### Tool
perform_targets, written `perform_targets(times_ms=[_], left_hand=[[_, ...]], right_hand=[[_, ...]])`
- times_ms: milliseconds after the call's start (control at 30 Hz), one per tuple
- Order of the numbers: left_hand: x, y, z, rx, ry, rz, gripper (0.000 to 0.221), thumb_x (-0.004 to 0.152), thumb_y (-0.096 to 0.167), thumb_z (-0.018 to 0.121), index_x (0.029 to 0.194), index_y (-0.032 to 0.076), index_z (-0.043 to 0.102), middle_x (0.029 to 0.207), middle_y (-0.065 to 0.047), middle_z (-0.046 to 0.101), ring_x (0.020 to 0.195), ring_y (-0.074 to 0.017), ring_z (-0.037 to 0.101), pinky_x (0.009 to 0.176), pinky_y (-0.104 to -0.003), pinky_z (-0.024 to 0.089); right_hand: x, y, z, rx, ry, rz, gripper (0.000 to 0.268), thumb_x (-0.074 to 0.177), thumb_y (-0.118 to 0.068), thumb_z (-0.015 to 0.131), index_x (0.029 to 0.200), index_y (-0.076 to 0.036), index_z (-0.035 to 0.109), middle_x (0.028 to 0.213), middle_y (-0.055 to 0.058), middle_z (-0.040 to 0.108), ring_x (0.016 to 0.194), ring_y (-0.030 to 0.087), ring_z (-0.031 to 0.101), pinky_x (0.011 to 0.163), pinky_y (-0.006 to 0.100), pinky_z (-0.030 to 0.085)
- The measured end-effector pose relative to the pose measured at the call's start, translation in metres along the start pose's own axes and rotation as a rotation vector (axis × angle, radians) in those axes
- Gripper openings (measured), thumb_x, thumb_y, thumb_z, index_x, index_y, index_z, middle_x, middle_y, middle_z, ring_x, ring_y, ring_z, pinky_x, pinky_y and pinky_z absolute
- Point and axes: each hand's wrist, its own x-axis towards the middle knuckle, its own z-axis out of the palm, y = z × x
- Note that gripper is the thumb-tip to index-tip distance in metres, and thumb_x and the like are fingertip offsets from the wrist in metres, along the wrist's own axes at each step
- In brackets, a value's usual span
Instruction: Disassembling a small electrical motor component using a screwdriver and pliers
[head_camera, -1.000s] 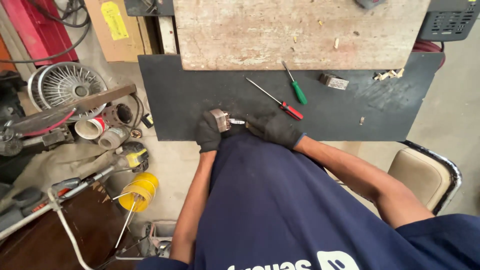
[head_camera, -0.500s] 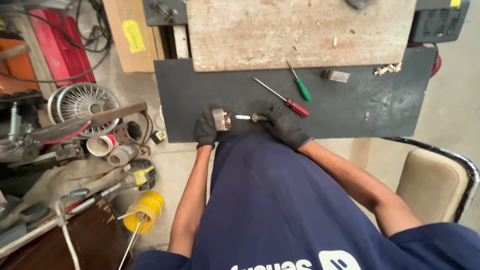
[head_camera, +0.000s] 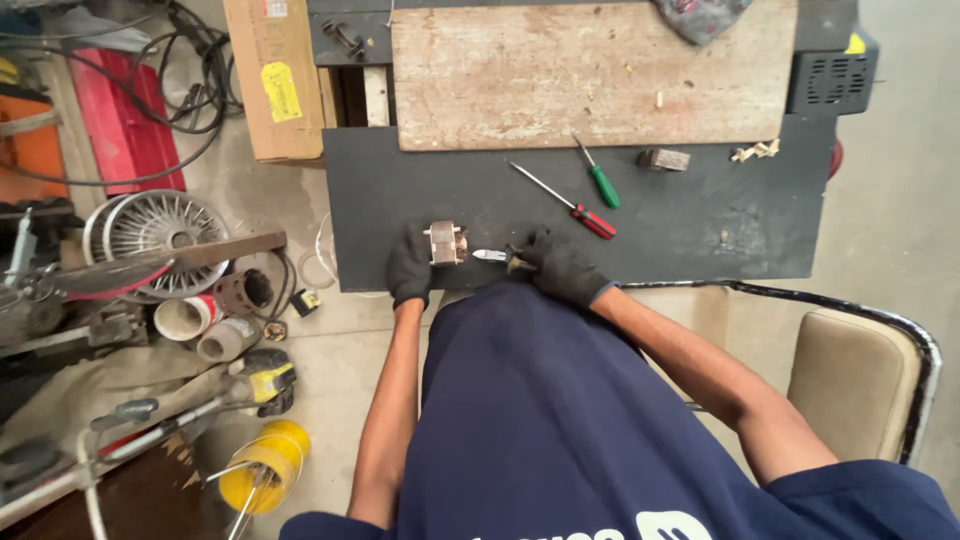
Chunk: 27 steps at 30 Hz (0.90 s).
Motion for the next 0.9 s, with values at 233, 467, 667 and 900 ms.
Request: perform_targets(times_ms=[233, 467, 667, 900], left_hand=[[0.021, -0.035, 0.017, -0.086, 0.061, -0.034, 0.063, 0.104, 0.067, 0.027, 0.114, 0.026, 0.073, 0.119, -0.007, 0.072, 0.121, -0.0296, 0.064, 0.109, -0.044, 0.049], [0.034, 0.012, 0.029, -0.162, 0.166, 0.026, 0.048, 0.099, 0.062, 0.05, 0.101, 0.018, 0.068, 0.104, -0.01, 0.073, 0.109, -0.0337, 0.069, 0.096, -0.046, 0.057], [0.047, 0.015, 0.046, -0.11, 0.165, 0.141, 0.042, 0.099, 0.055, 0.051, 0.082, 0.025, 0.073, 0.084, 0.001, 0.076, 0.092, -0.026, 0.074, 0.083, -0.04, 0.06], [0.062, -0.001, 0.066, 0.075, 0.404, 0.274, 0.046, 0.1, 0.045, 0.052, 0.067, 0.016, 0.065, 0.063, -0.007, 0.068, 0.069, -0.0284, 0.074, 0.064, -0.039, 0.06]], right_hand=[[0.011, -0.007, -0.023, 0.061, -0.154, 0.081, 0.025, 0.088, -0.039, 0.07, 0.097, -0.016, 0.069, 0.089, 0.008, 0.073, 0.083, 0.028, 0.072, 0.076, 0.038, 0.056], [-0.002, 0.022, 0.013, 0.88, -0.341, 0.744, 0.028, 0.072, -0.005, 0.061, 0.097, -0.01, 0.073, 0.059, 0.011, 0.061, 0.033, 0.02, 0.044, 0.027, 0.029, 0.031], [-0.003, -0.043, -0.022, 0.807, -0.206, 0.583, 0.056, 0.07, -0.005, 0.063, 0.125, -0.012, 0.071, 0.098, 0.016, 0.066, 0.083, 0.029, 0.056, 0.067, 0.038, 0.038], [0.025, -0.074, -0.021, 0.085, -0.432, 0.56, 0.067, 0.082, -0.025, 0.07, 0.147, -0.024, 0.054, 0.148, 0.011, 0.057, 0.134, 0.037, 0.057, 0.107, 0.051, 0.051]])
